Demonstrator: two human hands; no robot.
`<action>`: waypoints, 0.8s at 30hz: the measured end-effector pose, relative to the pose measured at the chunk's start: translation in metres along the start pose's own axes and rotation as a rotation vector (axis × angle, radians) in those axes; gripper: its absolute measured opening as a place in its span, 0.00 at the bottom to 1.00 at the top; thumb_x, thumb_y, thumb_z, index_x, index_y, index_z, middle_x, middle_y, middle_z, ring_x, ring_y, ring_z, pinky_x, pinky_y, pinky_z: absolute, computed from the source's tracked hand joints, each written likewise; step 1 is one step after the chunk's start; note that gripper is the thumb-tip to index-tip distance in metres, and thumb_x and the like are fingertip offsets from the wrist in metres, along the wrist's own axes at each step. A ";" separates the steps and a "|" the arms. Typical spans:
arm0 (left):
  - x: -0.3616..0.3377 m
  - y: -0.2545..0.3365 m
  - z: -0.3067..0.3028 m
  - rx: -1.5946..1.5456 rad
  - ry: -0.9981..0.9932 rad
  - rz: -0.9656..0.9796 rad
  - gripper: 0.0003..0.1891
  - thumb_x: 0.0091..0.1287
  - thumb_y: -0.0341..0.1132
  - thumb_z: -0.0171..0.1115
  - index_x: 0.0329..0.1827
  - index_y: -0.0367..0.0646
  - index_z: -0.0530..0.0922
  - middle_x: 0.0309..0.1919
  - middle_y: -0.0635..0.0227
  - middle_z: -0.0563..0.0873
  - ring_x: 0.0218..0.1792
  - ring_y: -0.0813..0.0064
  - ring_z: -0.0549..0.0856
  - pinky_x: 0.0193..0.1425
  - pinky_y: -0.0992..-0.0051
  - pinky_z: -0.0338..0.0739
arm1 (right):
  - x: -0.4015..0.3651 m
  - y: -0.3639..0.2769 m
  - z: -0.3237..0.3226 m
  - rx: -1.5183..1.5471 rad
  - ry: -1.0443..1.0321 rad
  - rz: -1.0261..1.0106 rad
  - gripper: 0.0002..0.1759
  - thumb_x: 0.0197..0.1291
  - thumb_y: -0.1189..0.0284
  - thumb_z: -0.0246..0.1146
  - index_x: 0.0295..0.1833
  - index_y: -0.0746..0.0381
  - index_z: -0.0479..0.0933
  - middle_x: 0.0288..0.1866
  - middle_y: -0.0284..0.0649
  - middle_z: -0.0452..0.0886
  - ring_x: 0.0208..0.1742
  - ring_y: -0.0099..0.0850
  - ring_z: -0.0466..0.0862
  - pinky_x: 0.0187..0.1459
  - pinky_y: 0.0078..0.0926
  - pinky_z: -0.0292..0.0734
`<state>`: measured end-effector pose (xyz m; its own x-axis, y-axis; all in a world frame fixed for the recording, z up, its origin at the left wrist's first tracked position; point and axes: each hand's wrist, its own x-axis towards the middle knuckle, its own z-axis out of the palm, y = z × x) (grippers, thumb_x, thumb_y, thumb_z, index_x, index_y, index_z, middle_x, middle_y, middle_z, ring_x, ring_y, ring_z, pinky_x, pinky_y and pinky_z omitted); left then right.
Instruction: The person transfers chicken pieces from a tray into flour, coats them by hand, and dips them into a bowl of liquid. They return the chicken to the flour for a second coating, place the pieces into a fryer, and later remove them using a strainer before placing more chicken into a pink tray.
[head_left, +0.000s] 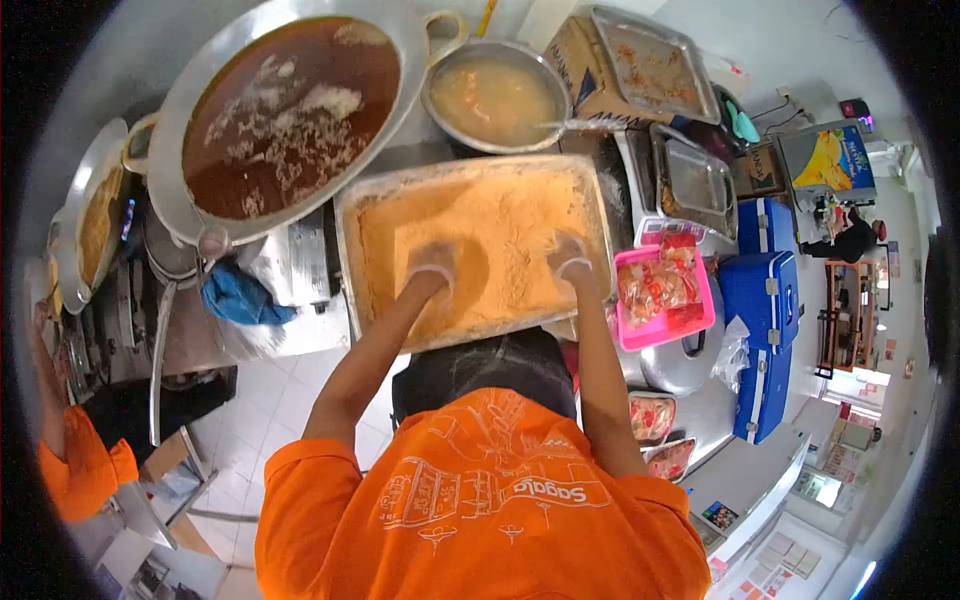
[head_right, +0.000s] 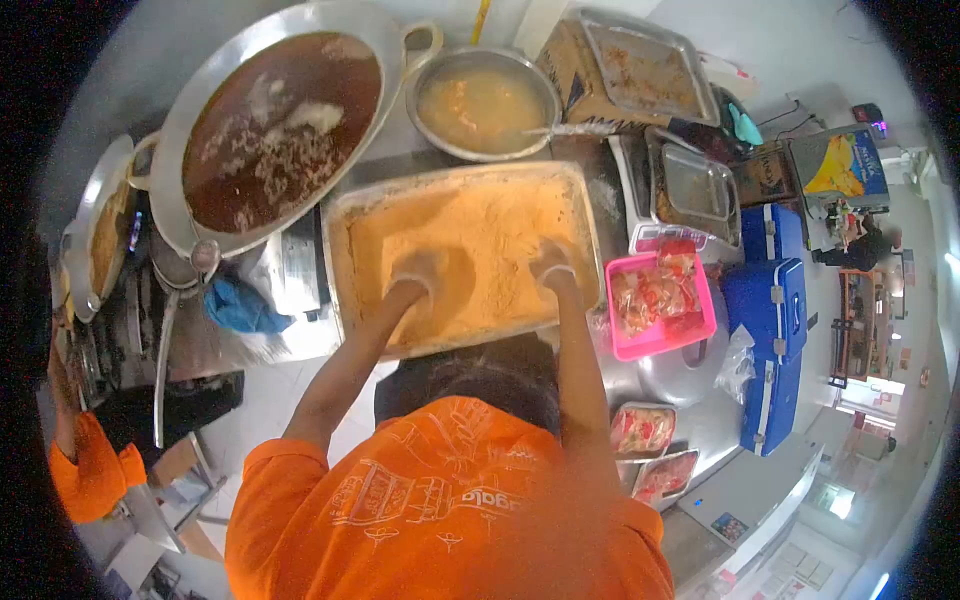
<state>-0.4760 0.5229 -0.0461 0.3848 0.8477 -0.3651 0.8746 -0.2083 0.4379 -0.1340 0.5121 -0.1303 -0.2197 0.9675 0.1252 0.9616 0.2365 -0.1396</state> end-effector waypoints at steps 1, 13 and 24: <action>0.011 -0.002 0.017 -0.090 0.139 -0.102 0.16 0.59 0.37 0.51 0.45 0.39 0.80 0.46 0.49 0.82 0.45 0.55 0.83 0.48 0.63 0.77 | 0.006 -0.032 -0.036 0.053 -0.237 0.052 0.17 0.51 0.62 0.59 0.43 0.61 0.76 0.43 0.50 0.79 0.45 0.44 0.79 0.48 0.37 0.73; 0.064 0.063 -0.021 0.061 -0.251 0.007 0.31 0.58 0.51 0.54 0.65 0.50 0.67 0.64 0.61 0.70 0.61 0.64 0.72 0.61 0.62 0.69 | -0.022 -0.038 -0.070 -0.305 -0.244 -0.004 0.17 0.47 0.66 0.60 0.44 0.62 0.78 0.42 0.49 0.81 0.46 0.46 0.79 0.49 0.38 0.74; 0.014 -0.008 -0.005 0.484 -0.104 -0.073 0.21 0.70 0.41 0.44 0.64 0.50 0.70 0.64 0.66 0.71 0.64 0.66 0.70 0.57 0.63 0.70 | -0.047 -0.056 -0.133 -0.032 -0.140 0.331 0.12 0.49 0.64 0.59 0.36 0.60 0.78 0.33 0.45 0.81 0.36 0.41 0.80 0.39 0.41 0.74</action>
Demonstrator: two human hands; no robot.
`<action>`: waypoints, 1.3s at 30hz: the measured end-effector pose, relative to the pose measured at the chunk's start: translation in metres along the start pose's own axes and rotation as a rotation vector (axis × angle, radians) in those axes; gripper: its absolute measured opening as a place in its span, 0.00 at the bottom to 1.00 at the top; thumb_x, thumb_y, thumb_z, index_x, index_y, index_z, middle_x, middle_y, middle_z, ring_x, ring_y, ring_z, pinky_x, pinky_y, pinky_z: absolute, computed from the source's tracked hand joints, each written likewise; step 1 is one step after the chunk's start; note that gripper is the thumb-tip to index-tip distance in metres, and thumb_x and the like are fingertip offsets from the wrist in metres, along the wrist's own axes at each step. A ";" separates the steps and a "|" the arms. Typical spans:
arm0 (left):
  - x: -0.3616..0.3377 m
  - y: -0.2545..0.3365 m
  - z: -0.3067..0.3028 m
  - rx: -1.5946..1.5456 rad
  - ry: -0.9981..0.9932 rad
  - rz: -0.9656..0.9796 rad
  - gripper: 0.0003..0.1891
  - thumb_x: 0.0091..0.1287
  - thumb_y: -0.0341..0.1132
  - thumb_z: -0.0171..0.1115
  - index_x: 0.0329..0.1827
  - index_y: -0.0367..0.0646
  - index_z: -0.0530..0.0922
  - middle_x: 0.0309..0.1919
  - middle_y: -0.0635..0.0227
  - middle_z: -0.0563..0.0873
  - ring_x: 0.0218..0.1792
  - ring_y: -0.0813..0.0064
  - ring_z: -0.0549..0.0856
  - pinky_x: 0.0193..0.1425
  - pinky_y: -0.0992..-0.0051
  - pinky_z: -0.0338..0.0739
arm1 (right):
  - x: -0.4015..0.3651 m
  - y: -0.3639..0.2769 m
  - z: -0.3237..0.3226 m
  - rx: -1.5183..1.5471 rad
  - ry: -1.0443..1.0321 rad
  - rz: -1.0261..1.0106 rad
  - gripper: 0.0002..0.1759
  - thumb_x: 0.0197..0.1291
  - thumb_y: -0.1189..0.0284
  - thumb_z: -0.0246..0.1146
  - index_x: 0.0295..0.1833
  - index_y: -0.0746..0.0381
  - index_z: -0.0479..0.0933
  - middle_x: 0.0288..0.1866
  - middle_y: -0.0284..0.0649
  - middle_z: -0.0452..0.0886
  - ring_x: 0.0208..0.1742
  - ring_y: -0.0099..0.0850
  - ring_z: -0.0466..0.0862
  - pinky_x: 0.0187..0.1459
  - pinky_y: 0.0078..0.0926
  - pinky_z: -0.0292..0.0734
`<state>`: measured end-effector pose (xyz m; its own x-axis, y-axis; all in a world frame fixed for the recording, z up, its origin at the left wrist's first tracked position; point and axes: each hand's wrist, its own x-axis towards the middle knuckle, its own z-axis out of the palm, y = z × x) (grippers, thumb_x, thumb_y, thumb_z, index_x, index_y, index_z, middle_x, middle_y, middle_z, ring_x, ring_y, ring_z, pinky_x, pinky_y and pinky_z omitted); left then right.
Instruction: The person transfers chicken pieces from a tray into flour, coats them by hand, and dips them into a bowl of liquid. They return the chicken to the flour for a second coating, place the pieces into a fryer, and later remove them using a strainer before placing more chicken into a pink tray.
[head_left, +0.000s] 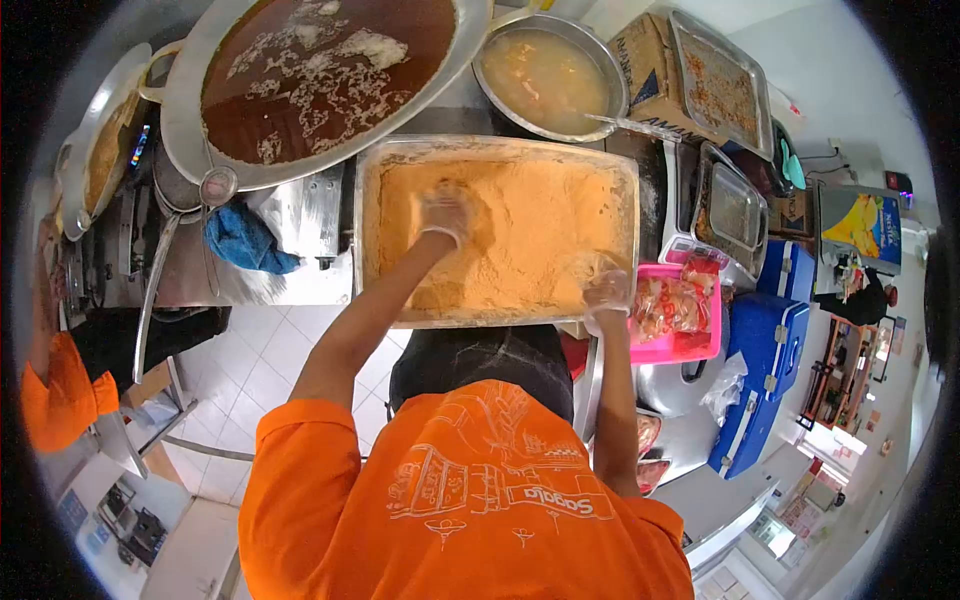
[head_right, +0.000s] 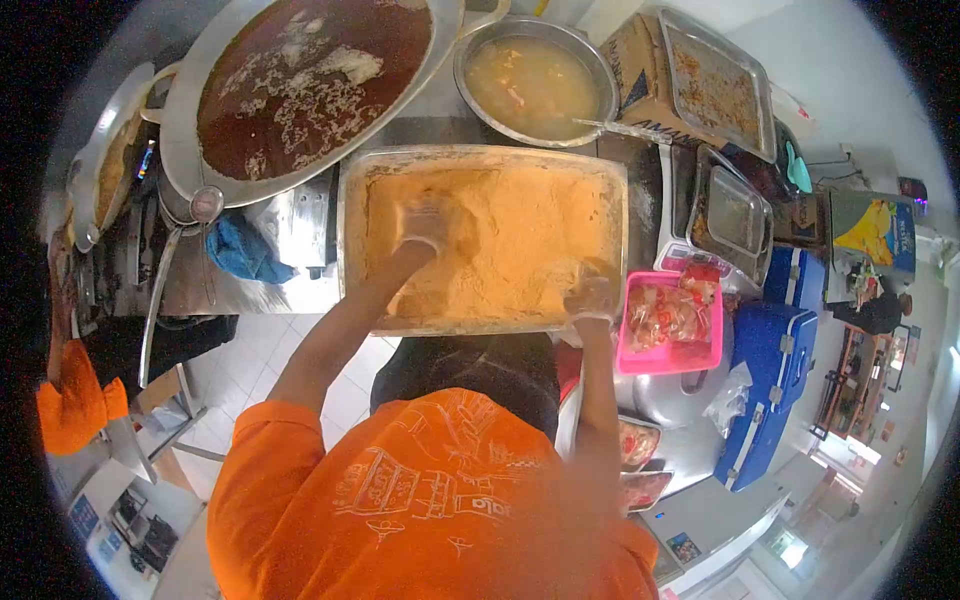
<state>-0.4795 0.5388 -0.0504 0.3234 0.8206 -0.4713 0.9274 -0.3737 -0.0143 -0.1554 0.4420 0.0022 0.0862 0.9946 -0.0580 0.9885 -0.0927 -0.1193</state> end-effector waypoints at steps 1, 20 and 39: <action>-0.009 -0.005 -0.001 -0.045 0.019 -0.096 0.22 0.70 0.41 0.44 0.65 0.47 0.67 0.66 0.63 0.69 0.64 0.65 0.69 0.59 0.64 0.69 | 0.002 -0.004 0.000 0.013 -0.007 -0.025 0.12 0.49 0.64 0.59 0.36 0.60 0.78 0.33 0.44 0.81 0.36 0.41 0.80 0.39 0.41 0.74; 0.048 0.132 0.097 -0.448 0.016 0.046 0.28 0.63 0.54 0.50 0.52 0.38 0.76 0.58 0.47 0.74 0.56 0.55 0.76 0.59 0.61 0.70 | 0.363 -0.115 -0.028 0.316 -0.136 -0.377 0.17 0.51 0.68 0.58 0.46 0.65 0.78 0.47 0.55 0.79 0.50 0.50 0.78 0.51 0.40 0.73; 0.039 0.195 0.042 -0.514 -0.261 0.274 0.23 0.59 0.51 0.56 0.51 0.46 0.78 0.48 0.58 0.81 0.48 0.62 0.79 0.52 0.63 0.72 | 0.374 -0.077 -0.045 0.062 -0.083 -0.249 0.17 0.54 0.65 0.57 0.48 0.58 0.78 0.51 0.47 0.79 0.52 0.46 0.78 0.52 0.39 0.74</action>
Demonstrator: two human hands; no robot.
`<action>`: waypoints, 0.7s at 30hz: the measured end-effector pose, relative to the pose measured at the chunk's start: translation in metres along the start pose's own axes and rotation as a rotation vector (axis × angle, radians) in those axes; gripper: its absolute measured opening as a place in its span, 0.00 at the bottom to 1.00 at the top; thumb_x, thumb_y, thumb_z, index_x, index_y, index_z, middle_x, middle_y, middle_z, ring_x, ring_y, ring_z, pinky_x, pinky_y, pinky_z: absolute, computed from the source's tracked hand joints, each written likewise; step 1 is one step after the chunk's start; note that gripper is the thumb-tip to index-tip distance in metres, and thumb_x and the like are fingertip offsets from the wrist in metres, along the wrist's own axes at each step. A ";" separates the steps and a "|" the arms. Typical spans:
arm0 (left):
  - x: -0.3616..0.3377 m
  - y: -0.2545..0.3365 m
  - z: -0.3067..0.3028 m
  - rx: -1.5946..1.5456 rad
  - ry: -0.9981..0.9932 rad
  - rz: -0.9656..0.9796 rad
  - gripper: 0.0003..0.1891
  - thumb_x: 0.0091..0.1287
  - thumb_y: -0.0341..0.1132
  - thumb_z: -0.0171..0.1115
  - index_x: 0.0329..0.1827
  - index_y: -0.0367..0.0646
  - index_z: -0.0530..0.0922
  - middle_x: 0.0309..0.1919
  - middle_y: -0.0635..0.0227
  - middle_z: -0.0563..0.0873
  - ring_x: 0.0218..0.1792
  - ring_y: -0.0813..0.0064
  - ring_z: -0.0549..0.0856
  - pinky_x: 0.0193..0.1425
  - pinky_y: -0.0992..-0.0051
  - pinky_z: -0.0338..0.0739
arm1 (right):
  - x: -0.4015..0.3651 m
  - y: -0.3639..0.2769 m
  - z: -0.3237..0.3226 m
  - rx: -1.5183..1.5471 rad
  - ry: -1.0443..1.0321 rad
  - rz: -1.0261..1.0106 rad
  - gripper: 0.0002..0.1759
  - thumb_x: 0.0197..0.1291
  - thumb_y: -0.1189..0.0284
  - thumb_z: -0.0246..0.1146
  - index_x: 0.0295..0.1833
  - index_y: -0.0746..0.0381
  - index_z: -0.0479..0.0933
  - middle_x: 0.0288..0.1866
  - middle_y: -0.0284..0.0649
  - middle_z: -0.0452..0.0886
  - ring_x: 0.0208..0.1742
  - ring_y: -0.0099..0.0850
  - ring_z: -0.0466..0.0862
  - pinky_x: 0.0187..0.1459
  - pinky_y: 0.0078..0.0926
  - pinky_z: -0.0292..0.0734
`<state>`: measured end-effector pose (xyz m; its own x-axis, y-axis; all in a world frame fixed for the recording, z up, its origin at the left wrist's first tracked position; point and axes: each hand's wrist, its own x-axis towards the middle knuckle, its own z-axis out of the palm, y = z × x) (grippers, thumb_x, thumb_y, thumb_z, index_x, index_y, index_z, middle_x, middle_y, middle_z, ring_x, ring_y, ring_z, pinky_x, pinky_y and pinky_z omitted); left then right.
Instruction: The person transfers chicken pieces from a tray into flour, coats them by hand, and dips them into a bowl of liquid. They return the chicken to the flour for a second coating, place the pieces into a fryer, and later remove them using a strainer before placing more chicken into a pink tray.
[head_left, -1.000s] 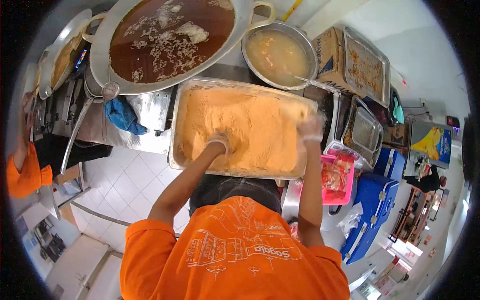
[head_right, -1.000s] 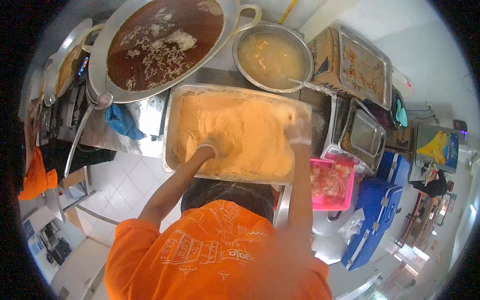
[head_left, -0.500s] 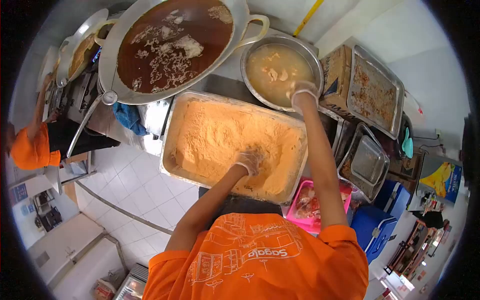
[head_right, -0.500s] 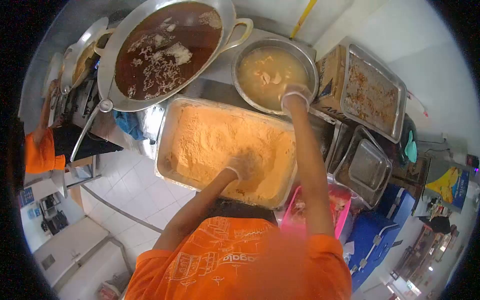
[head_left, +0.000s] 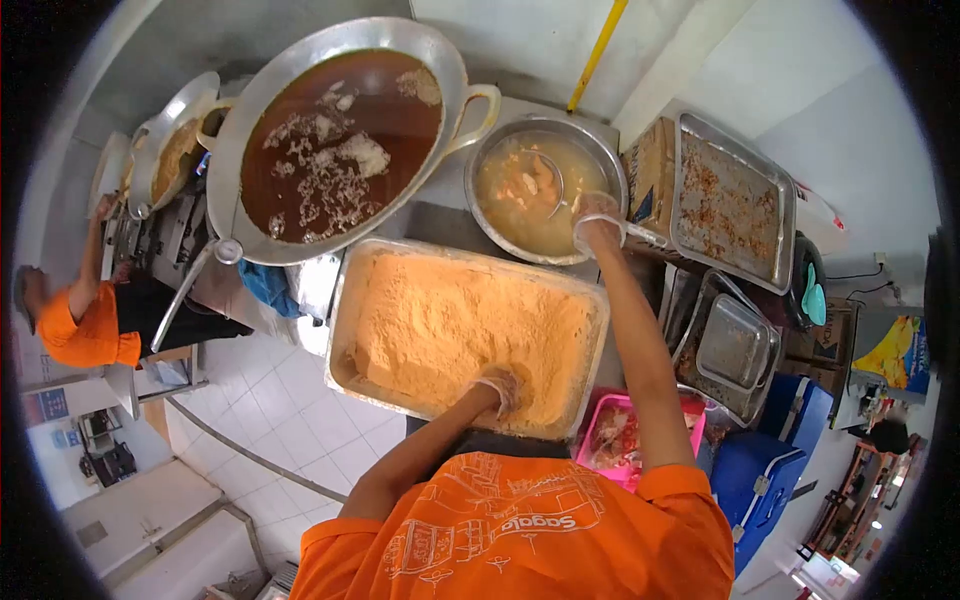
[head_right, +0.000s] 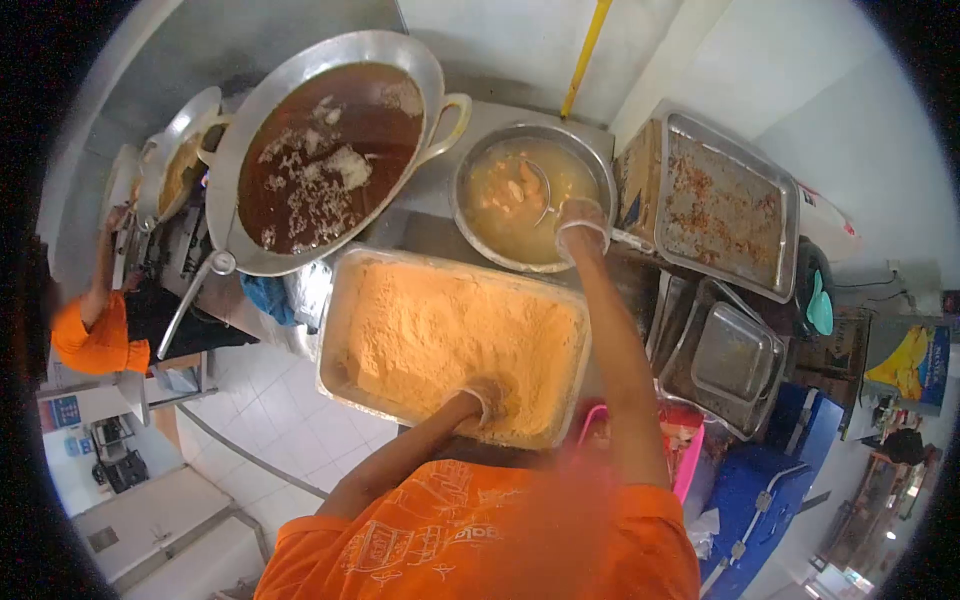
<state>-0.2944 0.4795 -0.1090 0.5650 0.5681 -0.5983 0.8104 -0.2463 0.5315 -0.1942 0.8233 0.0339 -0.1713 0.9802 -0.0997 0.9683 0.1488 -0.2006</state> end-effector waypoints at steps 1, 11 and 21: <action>0.005 -0.003 0.004 0.025 0.021 -0.007 0.23 0.59 0.52 0.55 0.51 0.46 0.78 0.48 0.58 0.81 0.48 0.61 0.79 0.52 0.63 0.72 | 0.004 -0.001 0.001 -0.039 -0.083 -0.019 0.17 0.53 0.65 0.58 0.47 0.59 0.78 0.50 0.48 0.79 0.52 0.46 0.79 0.52 0.39 0.74; -0.003 -0.007 -0.008 0.040 0.221 0.141 0.25 0.62 0.53 0.51 0.55 0.46 0.75 0.56 0.59 0.77 0.51 0.59 0.77 0.55 0.61 0.70 | -0.018 -0.003 0.000 0.040 -0.163 0.007 0.15 0.53 0.64 0.56 0.42 0.60 0.81 0.47 0.50 0.81 0.49 0.48 0.80 0.47 0.42 0.76; -0.090 -0.026 -0.092 -0.007 0.347 -0.517 0.31 0.63 0.59 0.47 0.59 0.44 0.72 0.55 0.58 0.78 0.57 0.58 0.74 0.62 0.60 0.65 | -0.015 -0.012 0.031 0.055 -0.128 0.049 0.13 0.52 0.67 0.58 0.40 0.62 0.81 0.46 0.50 0.81 0.48 0.46 0.81 0.46 0.39 0.77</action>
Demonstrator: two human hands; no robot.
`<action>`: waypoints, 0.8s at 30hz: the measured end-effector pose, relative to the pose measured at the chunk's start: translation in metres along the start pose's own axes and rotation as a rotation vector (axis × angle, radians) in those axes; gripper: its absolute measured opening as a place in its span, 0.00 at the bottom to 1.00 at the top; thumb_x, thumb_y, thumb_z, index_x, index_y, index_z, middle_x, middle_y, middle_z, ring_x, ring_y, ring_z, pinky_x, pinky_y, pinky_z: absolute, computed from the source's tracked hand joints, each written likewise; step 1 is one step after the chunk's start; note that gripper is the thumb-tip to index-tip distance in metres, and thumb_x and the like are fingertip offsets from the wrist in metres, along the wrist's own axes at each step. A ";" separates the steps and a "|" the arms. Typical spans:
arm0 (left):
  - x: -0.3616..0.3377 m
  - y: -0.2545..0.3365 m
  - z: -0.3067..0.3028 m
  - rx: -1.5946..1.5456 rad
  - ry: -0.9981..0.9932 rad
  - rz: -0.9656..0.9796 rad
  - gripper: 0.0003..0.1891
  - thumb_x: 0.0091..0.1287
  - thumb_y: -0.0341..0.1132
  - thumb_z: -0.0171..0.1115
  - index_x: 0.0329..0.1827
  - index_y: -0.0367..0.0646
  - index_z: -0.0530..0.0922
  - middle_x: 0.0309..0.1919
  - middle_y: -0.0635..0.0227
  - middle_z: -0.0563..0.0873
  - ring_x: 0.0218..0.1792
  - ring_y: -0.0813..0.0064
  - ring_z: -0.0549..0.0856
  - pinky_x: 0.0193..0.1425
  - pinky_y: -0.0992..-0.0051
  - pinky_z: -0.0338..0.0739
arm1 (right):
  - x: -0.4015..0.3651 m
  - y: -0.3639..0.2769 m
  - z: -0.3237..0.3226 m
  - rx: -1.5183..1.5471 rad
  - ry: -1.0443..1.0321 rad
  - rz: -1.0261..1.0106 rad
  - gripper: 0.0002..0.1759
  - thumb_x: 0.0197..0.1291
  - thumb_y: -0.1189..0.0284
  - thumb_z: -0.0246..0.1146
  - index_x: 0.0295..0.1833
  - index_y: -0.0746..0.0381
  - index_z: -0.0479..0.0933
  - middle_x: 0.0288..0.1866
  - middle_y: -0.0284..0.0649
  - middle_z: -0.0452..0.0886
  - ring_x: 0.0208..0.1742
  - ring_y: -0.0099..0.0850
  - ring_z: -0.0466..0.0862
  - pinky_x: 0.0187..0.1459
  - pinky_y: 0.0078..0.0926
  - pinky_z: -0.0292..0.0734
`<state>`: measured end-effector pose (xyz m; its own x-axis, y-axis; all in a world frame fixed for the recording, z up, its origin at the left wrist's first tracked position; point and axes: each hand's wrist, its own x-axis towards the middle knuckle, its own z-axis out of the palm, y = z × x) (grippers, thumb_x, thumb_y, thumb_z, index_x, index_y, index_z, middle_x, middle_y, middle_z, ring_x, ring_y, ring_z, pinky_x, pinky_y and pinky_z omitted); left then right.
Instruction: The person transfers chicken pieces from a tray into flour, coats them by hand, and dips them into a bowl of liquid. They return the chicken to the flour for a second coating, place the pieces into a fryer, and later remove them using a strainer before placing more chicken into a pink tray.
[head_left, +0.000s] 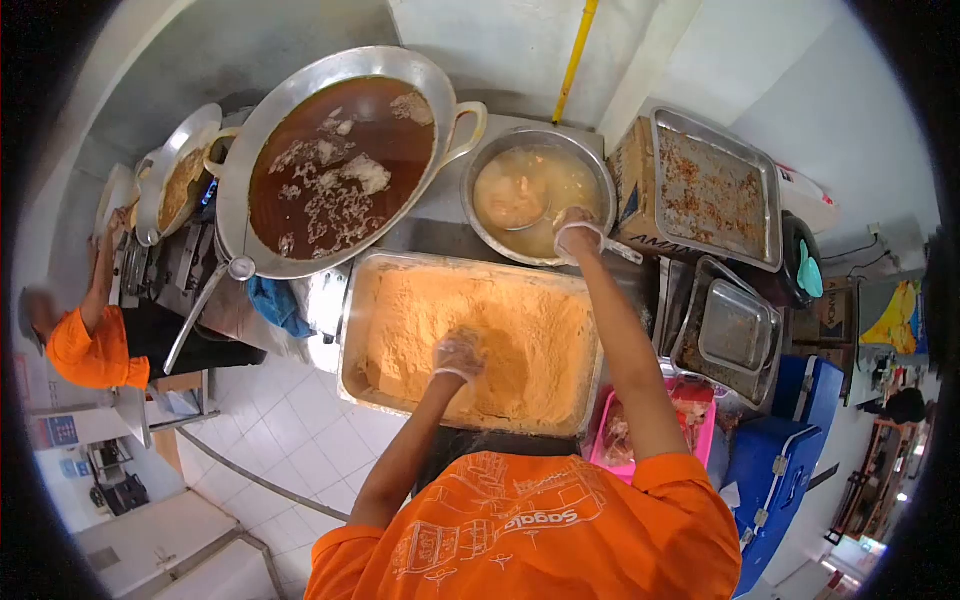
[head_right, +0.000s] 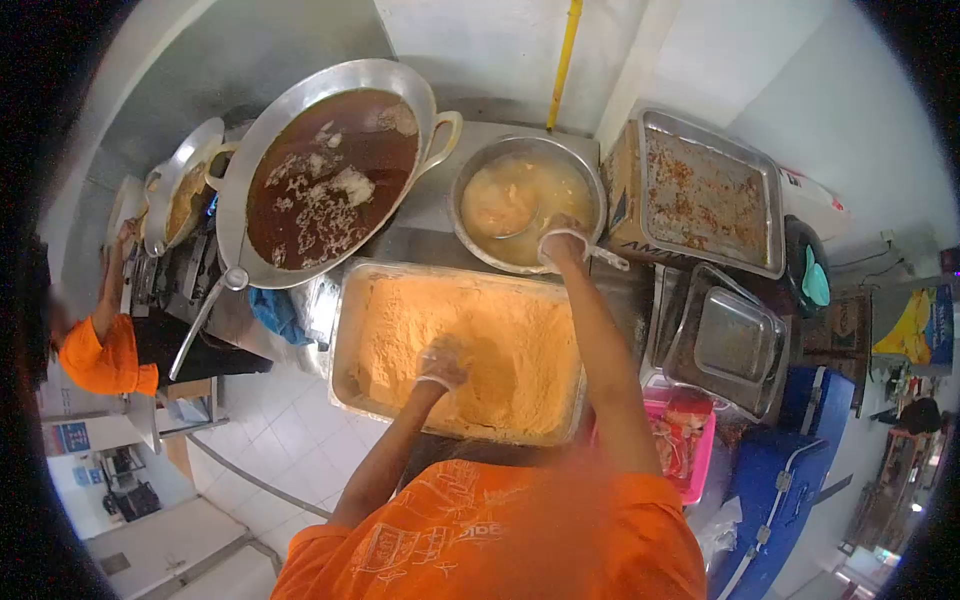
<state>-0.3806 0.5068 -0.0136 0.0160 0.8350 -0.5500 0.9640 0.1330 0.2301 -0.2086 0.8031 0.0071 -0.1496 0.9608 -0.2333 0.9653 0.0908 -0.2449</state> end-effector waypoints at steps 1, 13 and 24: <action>-0.004 -0.009 -0.006 0.081 0.052 -0.045 0.31 0.63 0.60 0.45 0.58 0.44 0.72 0.54 0.57 0.79 0.56 0.58 0.75 0.61 0.59 0.66 | -0.002 0.001 0.005 0.014 0.014 0.025 0.14 0.52 0.66 0.58 0.40 0.62 0.80 0.46 0.50 0.81 0.47 0.46 0.81 0.45 0.38 0.77; -0.003 -0.078 0.073 -0.111 -0.147 0.300 0.30 0.63 0.61 0.46 0.45 0.42 0.80 0.45 0.59 0.83 0.49 0.61 0.80 0.55 0.66 0.71 | -0.036 0.025 0.011 0.037 0.189 -0.049 0.19 0.53 0.61 0.55 0.40 0.66 0.79 0.43 0.52 0.81 0.45 0.48 0.81 0.45 0.41 0.76; -0.017 -0.104 0.057 -0.002 -0.192 0.574 0.26 0.69 0.54 0.40 0.46 0.42 0.80 0.46 0.54 0.82 0.48 0.58 0.79 0.56 0.64 0.69 | -0.100 -0.019 -0.025 -0.099 0.296 0.188 0.17 0.54 0.59 0.57 0.37 0.60 0.81 0.40 0.48 0.82 0.44 0.42 0.81 0.45 0.37 0.76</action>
<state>-0.4656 0.4488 -0.0739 0.5812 0.6627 -0.4723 0.7866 -0.3088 0.5346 -0.2072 0.7121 0.0582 0.0871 0.9960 0.0204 0.9882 -0.0838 -0.1284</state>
